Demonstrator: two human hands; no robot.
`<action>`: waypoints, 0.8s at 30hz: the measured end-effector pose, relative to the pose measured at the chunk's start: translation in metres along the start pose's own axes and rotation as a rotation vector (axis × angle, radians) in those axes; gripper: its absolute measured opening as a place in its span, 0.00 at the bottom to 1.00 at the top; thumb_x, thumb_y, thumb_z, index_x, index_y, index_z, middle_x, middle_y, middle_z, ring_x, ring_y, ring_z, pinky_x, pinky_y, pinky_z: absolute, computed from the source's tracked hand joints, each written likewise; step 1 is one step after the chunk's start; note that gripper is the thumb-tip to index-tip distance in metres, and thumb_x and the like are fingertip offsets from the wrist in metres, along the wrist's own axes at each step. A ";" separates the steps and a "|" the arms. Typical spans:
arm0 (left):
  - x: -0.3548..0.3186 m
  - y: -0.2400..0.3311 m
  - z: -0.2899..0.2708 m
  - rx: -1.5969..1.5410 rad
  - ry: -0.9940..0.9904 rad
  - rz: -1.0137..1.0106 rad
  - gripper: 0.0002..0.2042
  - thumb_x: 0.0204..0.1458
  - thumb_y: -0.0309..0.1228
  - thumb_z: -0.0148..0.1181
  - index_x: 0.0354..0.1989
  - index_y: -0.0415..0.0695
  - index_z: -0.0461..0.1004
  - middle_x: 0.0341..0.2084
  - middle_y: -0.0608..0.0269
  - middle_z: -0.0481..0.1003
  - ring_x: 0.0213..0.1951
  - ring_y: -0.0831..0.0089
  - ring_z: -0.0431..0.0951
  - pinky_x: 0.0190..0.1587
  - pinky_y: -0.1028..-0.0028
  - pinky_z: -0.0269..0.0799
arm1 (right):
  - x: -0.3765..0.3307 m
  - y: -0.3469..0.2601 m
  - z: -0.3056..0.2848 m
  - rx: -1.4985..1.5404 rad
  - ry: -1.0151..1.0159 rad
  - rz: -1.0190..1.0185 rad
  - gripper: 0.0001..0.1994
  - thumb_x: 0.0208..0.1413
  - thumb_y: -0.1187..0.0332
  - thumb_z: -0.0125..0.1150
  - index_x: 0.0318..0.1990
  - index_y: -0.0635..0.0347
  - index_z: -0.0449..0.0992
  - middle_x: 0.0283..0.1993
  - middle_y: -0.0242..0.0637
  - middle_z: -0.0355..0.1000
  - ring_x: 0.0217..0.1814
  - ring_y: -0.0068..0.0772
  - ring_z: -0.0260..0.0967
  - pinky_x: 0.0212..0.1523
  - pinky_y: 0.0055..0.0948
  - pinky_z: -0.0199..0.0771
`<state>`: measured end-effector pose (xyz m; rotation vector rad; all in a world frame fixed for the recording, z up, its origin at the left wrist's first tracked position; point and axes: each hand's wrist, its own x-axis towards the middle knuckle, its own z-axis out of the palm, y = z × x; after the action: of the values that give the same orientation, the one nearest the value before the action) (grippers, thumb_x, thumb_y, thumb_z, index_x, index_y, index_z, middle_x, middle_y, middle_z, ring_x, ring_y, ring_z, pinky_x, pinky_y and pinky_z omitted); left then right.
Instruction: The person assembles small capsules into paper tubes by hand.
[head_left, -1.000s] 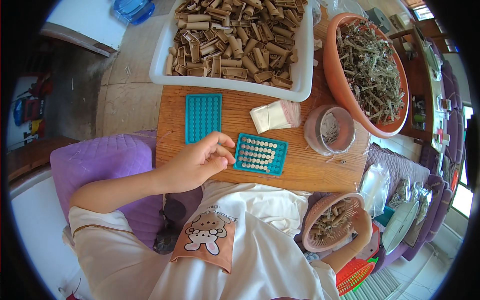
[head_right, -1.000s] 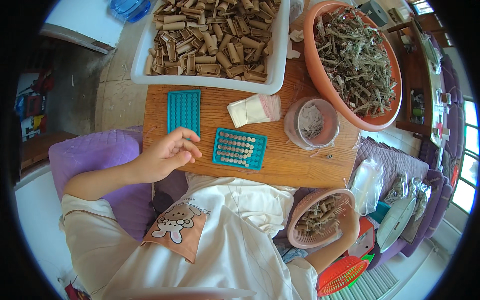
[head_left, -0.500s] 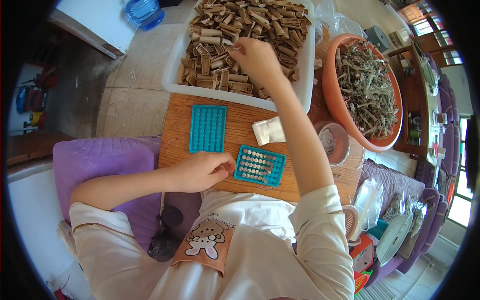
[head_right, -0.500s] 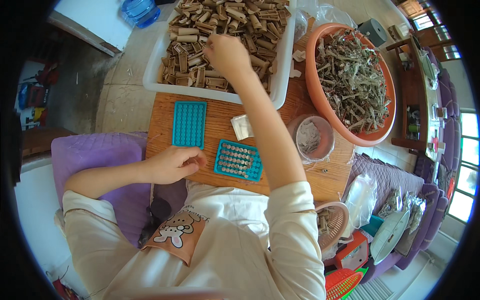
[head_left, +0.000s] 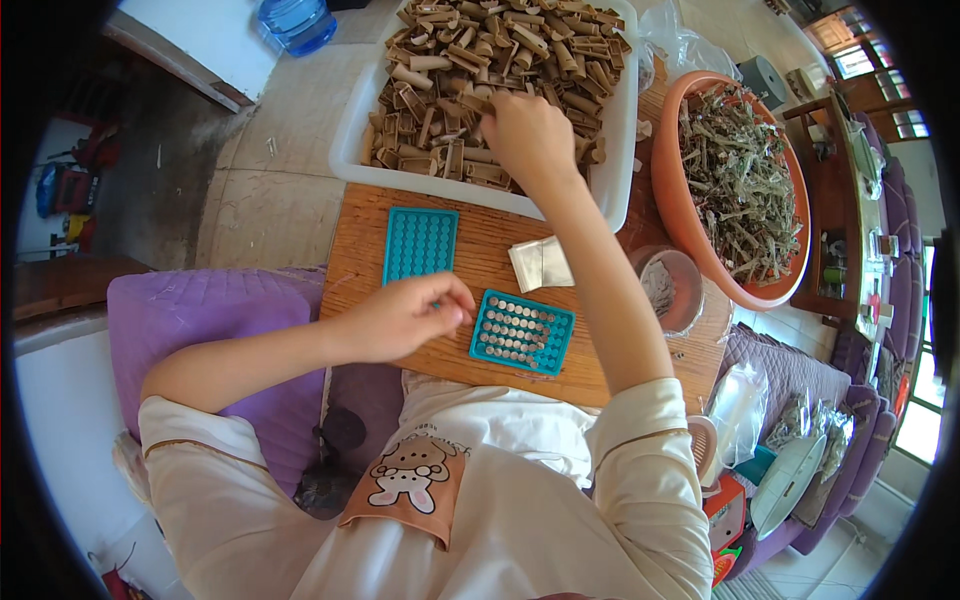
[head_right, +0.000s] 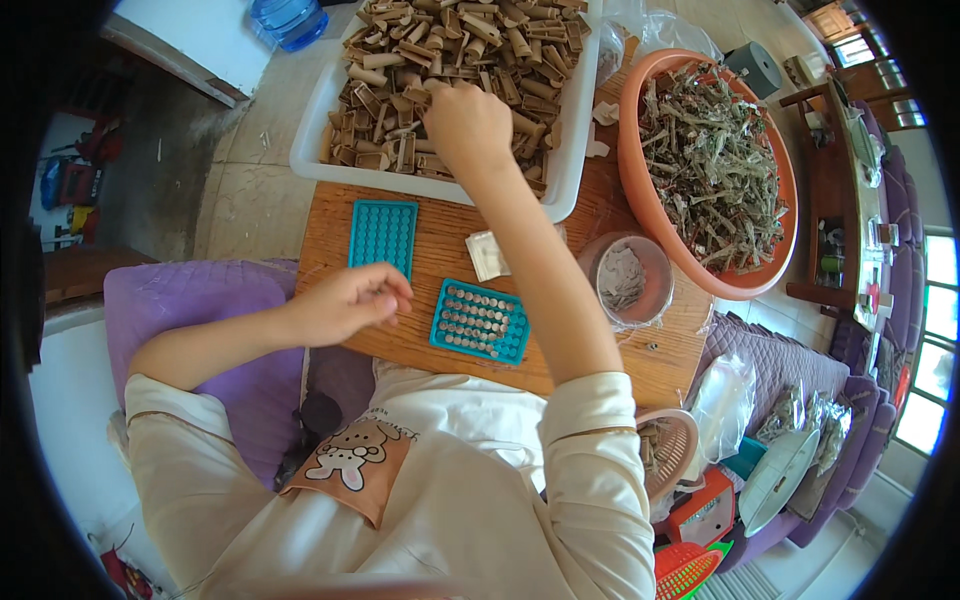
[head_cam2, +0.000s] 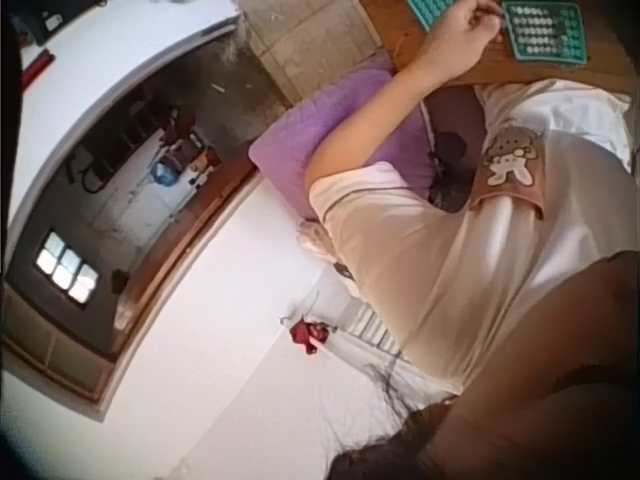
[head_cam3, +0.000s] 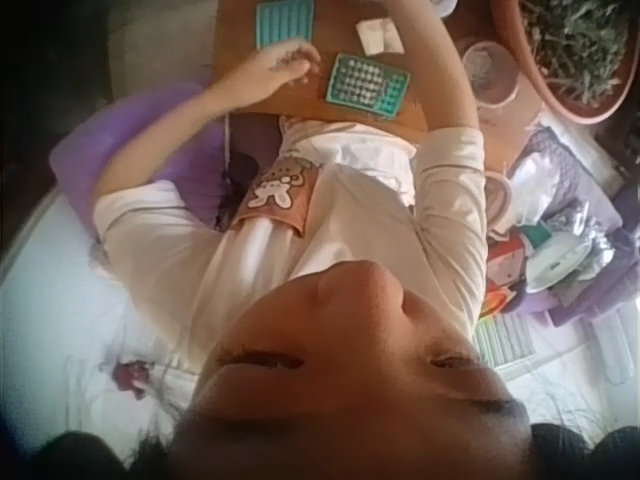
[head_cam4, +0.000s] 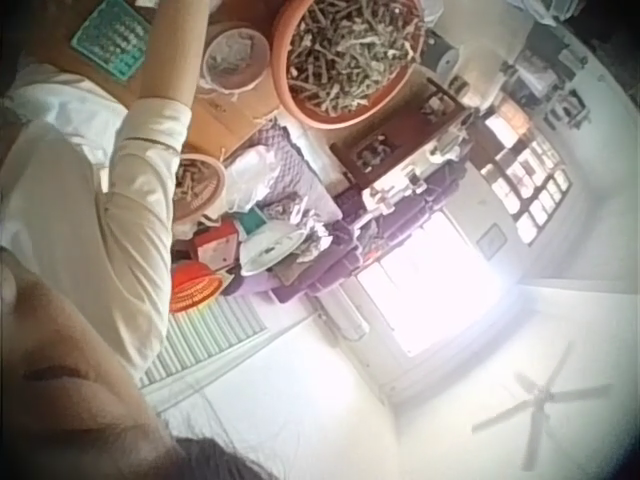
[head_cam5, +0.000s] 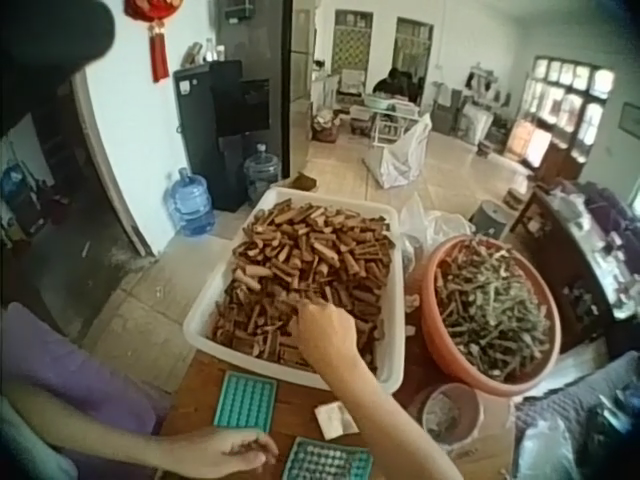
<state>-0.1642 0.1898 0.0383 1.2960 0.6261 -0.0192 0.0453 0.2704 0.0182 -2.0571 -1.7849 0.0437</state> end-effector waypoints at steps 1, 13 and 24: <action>0.000 0.004 -0.002 -0.005 -0.005 -0.001 0.08 0.54 0.31 0.45 0.38 0.40 0.65 0.33 0.64 0.70 0.34 0.78 0.70 0.38 0.77 0.67 | -0.010 0.005 -0.010 -0.002 -0.047 -0.044 0.09 0.43 0.67 0.54 0.32 0.61 0.73 0.30 0.43 0.71 0.29 0.45 0.70 0.32 0.38 0.71; 0.010 0.002 -0.019 -0.557 0.196 -0.338 0.17 0.56 0.44 0.39 0.40 0.44 0.65 0.34 0.64 0.71 0.33 0.76 0.72 0.35 0.76 0.68 | -0.078 0.032 -0.043 -0.056 -0.032 -0.074 0.08 0.46 0.71 0.52 0.35 0.62 0.68 0.28 0.41 0.70 0.23 0.44 0.69 0.23 0.37 0.70; 0.001 0.031 -0.010 -0.587 -0.004 -0.243 0.17 0.55 0.43 0.42 0.43 0.43 0.65 0.33 0.65 0.69 0.30 0.80 0.69 0.34 0.80 0.66 | -0.125 -0.016 -0.070 0.310 -0.008 -0.772 0.13 0.37 0.72 0.56 0.35 0.60 0.71 0.34 0.31 0.69 0.35 0.31 0.69 0.35 0.27 0.69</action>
<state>-0.1564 0.2083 0.0637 0.6506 0.7160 -0.0348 0.0283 0.1322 0.0565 -1.0707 -2.2821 0.0955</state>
